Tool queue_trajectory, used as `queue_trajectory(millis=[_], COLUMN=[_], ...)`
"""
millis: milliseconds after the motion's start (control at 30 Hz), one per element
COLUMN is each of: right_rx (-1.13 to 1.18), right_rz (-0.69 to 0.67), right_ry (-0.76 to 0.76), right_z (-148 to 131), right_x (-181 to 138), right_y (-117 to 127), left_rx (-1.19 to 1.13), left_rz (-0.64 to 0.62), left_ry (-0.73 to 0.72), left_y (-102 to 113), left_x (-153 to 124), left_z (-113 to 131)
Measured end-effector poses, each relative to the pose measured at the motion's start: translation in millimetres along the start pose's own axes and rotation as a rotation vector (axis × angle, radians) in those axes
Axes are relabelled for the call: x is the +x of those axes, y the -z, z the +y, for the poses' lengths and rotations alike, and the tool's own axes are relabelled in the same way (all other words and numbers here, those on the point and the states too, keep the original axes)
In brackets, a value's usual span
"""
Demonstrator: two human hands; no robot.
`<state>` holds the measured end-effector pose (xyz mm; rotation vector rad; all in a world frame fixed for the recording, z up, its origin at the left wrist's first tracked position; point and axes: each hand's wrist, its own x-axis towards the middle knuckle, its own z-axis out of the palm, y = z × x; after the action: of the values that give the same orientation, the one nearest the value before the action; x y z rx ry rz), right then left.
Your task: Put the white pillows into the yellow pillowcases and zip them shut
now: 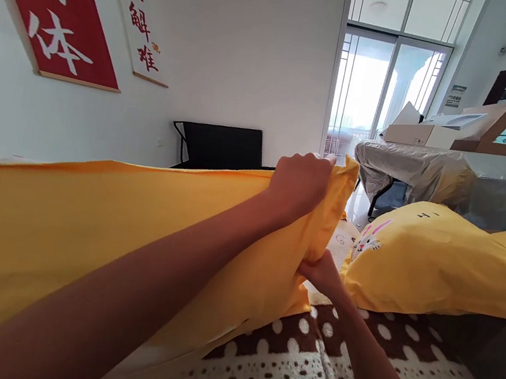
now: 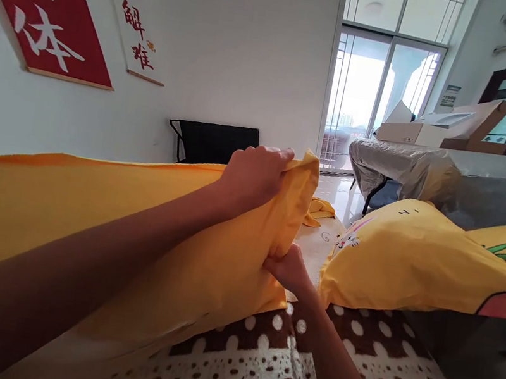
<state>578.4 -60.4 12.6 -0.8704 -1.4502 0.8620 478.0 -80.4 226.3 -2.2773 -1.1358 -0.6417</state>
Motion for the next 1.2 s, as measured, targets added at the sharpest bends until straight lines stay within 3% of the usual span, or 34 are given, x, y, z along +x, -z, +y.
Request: queue_trajectory(millis=[100, 200, 300, 400, 467, 567, 667, 767, 900, 1000, 1100, 1200], right_rx=[0.059, 0.123, 0.126, 0.085, 0.026, -0.008, 0.007, 0.000, -0.009, -0.032, -0.081, -0.139], right_rz=[0.125, 0.135, 0.027, -0.182, -0.242, -0.101, -0.023, -0.060, -0.218, -0.338, -0.336, -0.323], right_ry=[0.025, -0.038, -0.096, -0.129, -0.090, 0.027, 0.036, -0.021, -0.121, -0.184, -0.198, -0.221], right_z=[9, 21, 23, 17, 16, 27, 43, 51, 51, 56, 66, 76], right_x=[3, 6, 7, 5, 3, 4, 7, 10, 5, -4, -8, -5], right_y=[-9, -2, 19, 29, 19, -8, -20, -6, 12, 1, -18, -20], left_rx=[0.036, 0.020, -0.115, -0.279, -0.345, -0.395, -0.425, -0.449, -0.466, -0.456, -0.451, -0.484], left_rz=[0.011, 0.017, 0.030, 0.052, 0.073, 0.089, 0.080, 0.105, 0.164, 0.167, 0.160, 0.191], left_ry=[-0.042, -0.057, -0.011, 0.008, -0.014, -0.035, -0.012, 0.030, 0.078, 0.084, 0.069, 0.102], left_y=[-11, -8, 2, 6, 5, 2, 4, 13, 24, 20, 10, 6], left_x=[3, 6, 8, 11, 12, 12, 10, 7, 5, 6, 7, 10], left_z=[8, 1, -12, -18, -17, -15, -21, -35, -50, -52, -49, -52])
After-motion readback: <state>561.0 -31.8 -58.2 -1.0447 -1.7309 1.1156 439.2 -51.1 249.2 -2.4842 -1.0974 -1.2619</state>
